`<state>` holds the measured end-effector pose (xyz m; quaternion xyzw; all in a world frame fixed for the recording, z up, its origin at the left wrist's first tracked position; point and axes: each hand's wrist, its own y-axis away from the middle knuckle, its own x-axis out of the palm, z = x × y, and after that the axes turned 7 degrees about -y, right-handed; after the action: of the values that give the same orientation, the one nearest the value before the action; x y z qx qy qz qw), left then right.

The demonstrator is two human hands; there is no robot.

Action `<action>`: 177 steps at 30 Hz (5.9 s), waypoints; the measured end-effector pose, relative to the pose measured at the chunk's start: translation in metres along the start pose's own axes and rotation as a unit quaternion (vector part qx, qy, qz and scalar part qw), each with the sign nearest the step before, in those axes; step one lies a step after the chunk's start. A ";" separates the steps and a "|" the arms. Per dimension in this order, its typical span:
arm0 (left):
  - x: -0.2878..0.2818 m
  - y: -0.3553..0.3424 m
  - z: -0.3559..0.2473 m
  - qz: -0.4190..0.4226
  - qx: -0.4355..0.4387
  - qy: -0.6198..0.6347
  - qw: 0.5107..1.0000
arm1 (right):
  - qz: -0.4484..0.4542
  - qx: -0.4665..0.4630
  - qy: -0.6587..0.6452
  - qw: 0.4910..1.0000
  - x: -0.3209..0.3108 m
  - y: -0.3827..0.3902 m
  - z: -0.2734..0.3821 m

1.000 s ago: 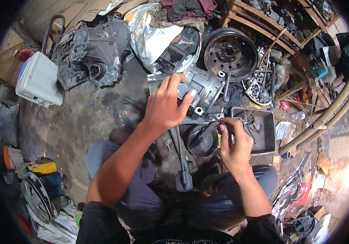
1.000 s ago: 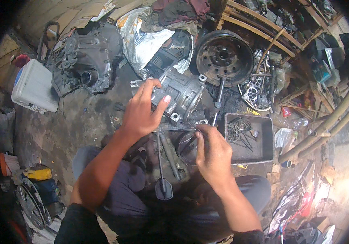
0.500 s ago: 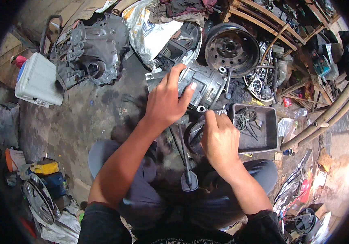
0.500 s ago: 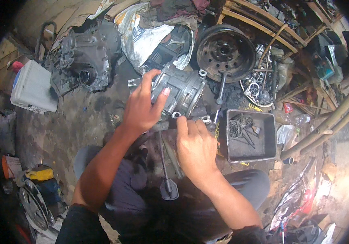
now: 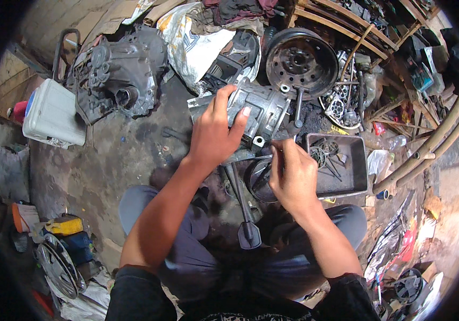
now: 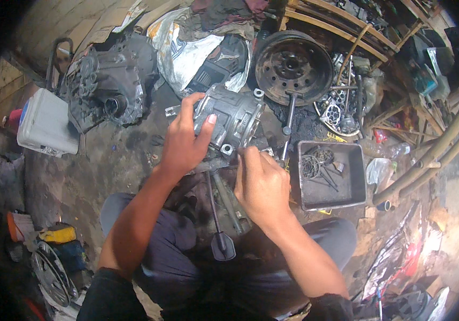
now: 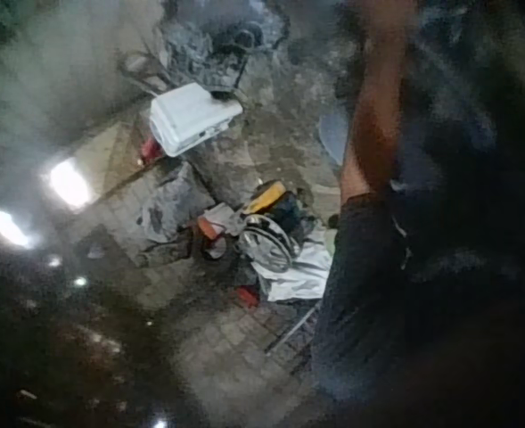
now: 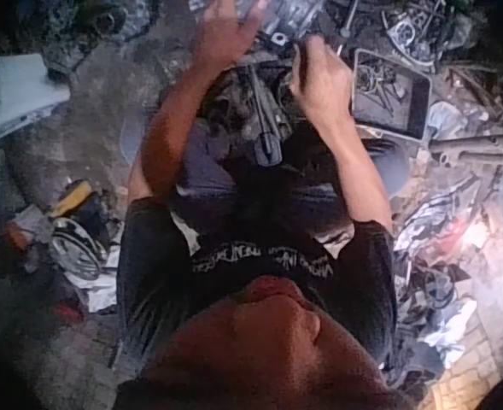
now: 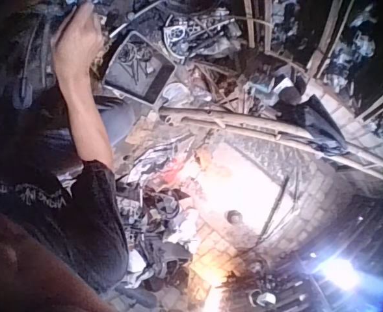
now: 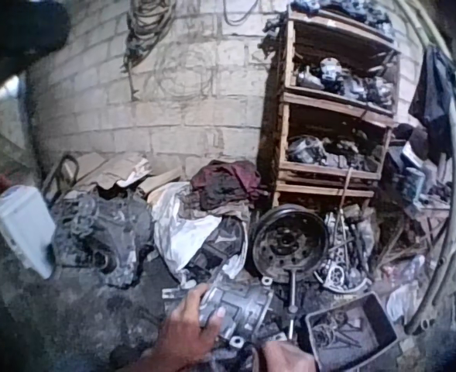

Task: The person is seated on the floor in a cluttered workshop, using a wrench to tighten bolts on a metallic mechanical component. They briefly pour liquid from a plastic bottle onto the part before continuing to tighten the bolts.

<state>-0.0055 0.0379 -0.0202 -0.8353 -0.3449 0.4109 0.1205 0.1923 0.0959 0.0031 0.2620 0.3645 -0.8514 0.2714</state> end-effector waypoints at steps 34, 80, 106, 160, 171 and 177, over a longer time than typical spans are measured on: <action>0.003 0.000 -0.002 0.005 -0.045 -0.012 0.999 | 0.028 0.115 -0.076 0.990 -0.026 -0.006 -0.010; 0.018 -0.069 0.018 0.061 -0.039 0.306 0.949 | -0.021 -0.029 -0.081 0.996 0.008 -0.002 -0.039; 0.014 -0.069 0.020 0.117 -0.032 0.272 0.955 | 0.071 -0.060 -0.075 0.993 -0.010 -0.016 -0.045; 0.019 -0.069 0.014 0.105 -0.084 0.232 0.963 | 0.021 -0.102 -0.001 0.995 -0.003 -0.020 -0.045; 0.018 -0.070 0.015 0.104 -0.068 0.237 0.964 | -0.026 -0.136 -0.007 0.990 -0.002 -0.029 -0.041; 0.017 -0.070 0.013 0.118 -0.089 0.235 0.961 | -0.003 -0.121 -0.003 0.993 -0.003 -0.018 -0.044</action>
<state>-0.0415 0.1002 -0.0045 -0.9504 -0.2413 0.1817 0.0740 0.1933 0.1412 -0.0126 0.2235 0.4651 -0.8025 0.2996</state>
